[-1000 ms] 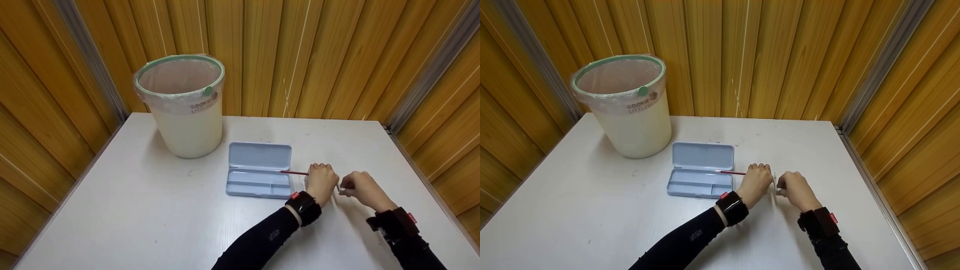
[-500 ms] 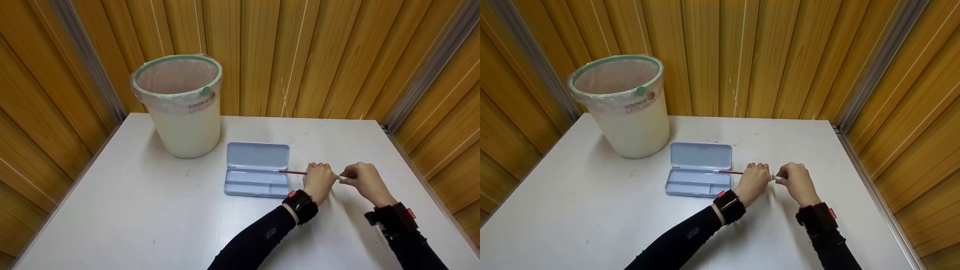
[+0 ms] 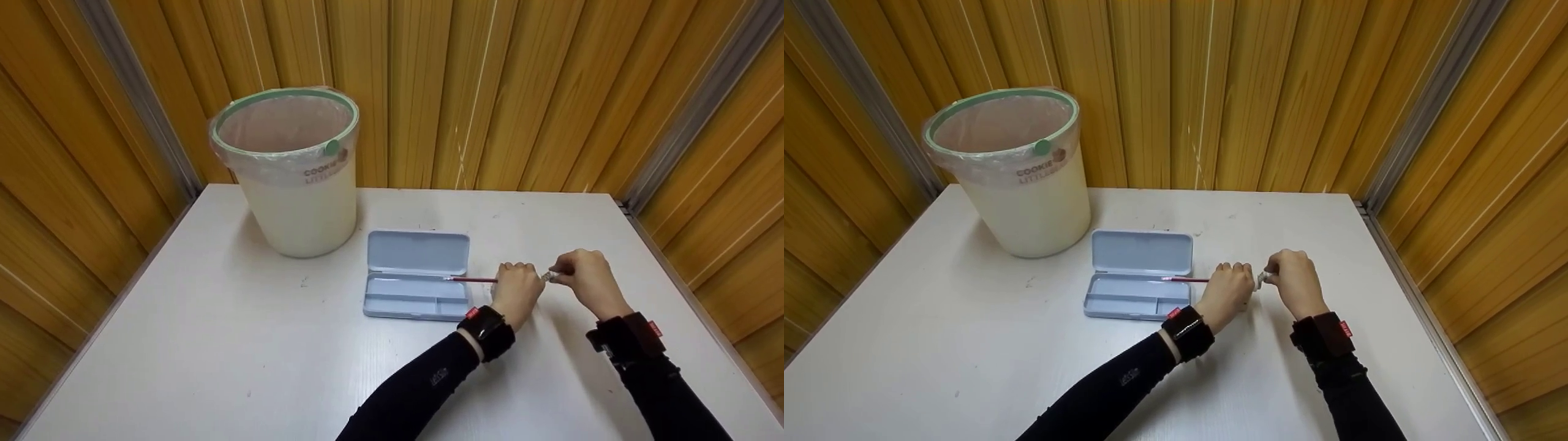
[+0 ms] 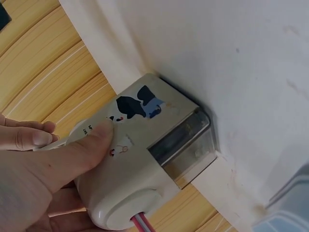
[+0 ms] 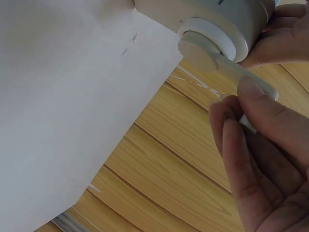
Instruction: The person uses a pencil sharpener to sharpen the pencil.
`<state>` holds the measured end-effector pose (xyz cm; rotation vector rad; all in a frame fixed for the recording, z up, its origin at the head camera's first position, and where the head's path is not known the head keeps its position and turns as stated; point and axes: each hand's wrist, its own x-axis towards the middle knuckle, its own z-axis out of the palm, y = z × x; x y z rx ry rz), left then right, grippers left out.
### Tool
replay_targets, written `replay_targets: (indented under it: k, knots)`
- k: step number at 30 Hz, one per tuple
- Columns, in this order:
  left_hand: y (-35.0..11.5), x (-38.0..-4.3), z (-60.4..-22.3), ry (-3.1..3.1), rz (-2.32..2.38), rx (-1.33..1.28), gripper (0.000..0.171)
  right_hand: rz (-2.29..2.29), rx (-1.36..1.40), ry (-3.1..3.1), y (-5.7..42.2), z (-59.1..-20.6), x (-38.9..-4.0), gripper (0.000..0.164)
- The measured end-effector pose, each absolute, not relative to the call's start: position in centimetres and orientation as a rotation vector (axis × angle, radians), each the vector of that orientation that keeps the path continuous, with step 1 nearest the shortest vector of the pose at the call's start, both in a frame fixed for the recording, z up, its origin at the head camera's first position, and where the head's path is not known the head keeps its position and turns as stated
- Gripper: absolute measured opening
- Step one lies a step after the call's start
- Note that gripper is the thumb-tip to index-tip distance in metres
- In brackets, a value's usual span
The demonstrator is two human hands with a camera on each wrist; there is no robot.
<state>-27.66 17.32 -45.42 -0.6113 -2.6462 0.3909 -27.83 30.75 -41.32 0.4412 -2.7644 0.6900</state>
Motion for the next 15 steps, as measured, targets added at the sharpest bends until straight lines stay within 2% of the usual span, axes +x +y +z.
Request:
replay_targets:
  k: [15]
  knots:
    - [17.3, -27.7, -45.8, -2.568, 0.379, -0.617, 0.026, 0.546, 0.414, -2.640, 30.0, -42.4, -28.6, 0.005]
